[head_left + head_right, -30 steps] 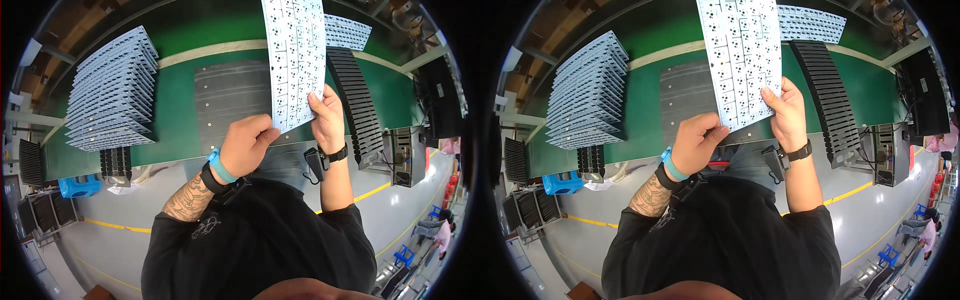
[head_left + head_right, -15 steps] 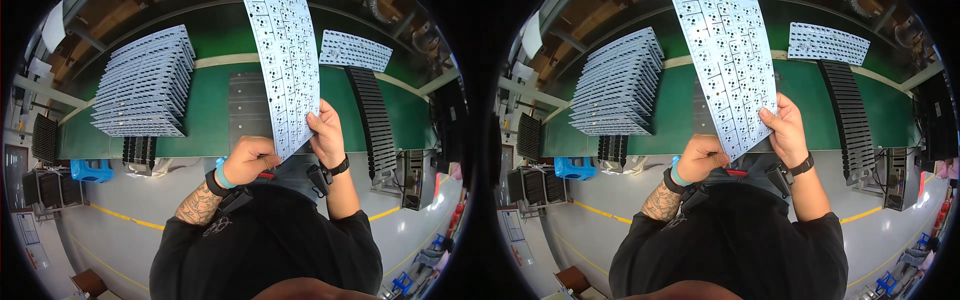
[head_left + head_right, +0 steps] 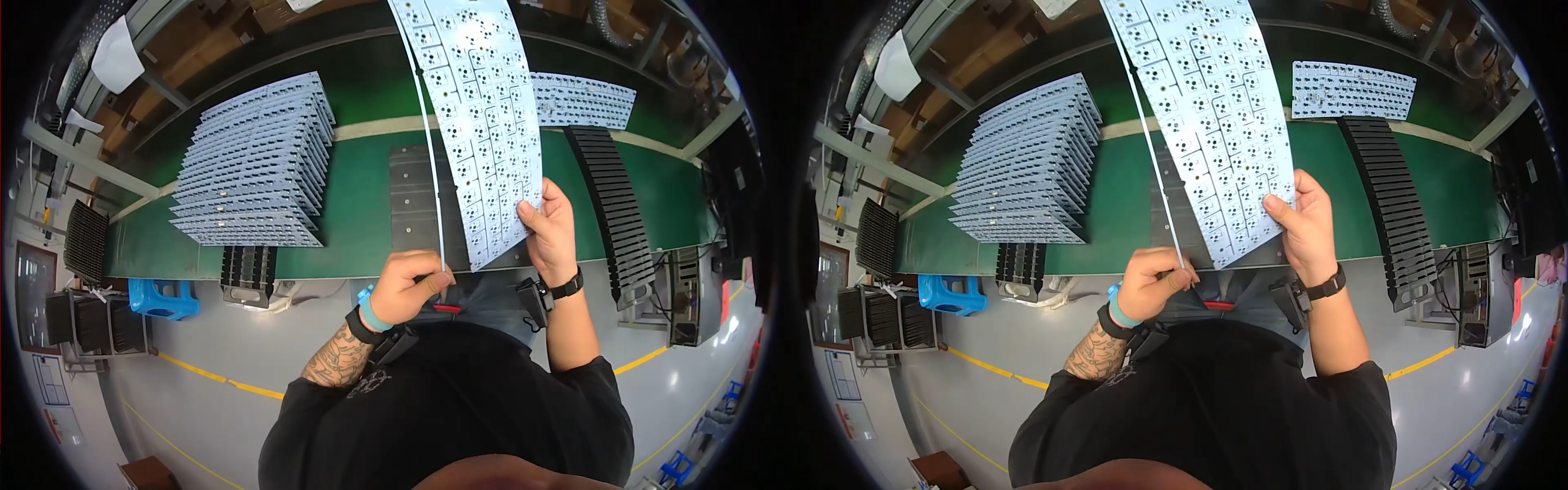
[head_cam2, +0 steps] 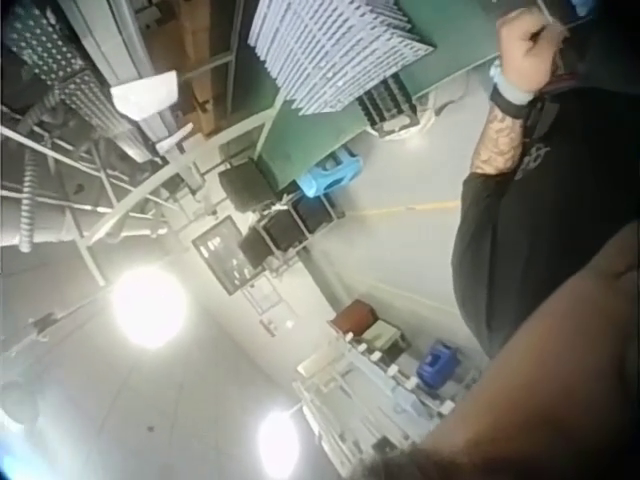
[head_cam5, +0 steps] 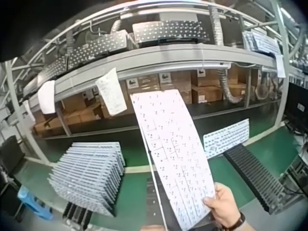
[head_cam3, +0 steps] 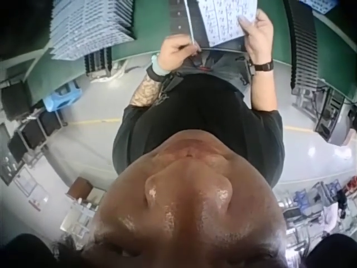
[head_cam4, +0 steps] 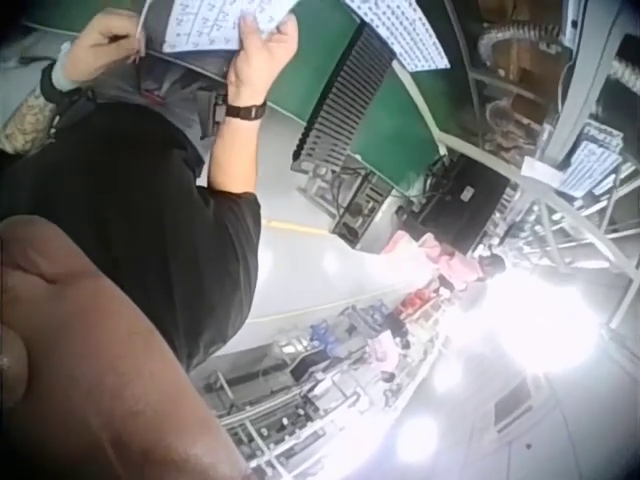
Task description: The person picks up a circuit board from a stack, places it onto a fixture, and presses it down by hand before setting it aside and picking up a thin rod. They then repeat the process with another circuit board.
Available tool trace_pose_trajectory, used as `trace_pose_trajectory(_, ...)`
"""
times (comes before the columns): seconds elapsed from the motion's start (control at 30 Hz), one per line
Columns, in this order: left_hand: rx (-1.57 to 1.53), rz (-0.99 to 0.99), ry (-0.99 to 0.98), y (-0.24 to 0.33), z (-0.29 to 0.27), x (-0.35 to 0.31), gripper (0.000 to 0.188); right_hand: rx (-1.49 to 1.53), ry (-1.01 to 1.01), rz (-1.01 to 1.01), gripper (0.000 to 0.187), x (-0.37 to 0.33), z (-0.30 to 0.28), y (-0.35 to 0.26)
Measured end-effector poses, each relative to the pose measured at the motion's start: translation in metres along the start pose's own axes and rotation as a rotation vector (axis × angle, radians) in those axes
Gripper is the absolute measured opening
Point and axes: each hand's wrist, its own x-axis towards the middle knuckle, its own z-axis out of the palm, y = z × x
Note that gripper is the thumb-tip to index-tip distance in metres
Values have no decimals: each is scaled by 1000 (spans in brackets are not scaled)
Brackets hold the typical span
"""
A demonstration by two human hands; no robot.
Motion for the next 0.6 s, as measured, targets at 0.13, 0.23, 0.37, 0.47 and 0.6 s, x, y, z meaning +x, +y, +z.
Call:
trace_pose_trajectory(0.13, 190, -22, 75, 10, -13, -21, 15, -191, 77, -112, 23, -1, -24, -10)
trace_pose_trajectory(0.23, 268, -74, 153, 12, -27, -48, 14, -249, 112, -146, 25, 1, -47, -20)
trace_pose_trajectory(0.37, 375, -204, 311, 23, -55, -90, 16, -316, 156, -186, 24, 3, -71, -25)
trace_pose_trajectory(0.47, 553, -338, 414, 26, -64, -115, 20, -346, 172, -198, 23, 6, -83, -25)
trace_pose_trajectory(0.6, 694, -498, 397, 7, -67, -114, 28, -351, 204, -215, 21, 6, -87, -23)
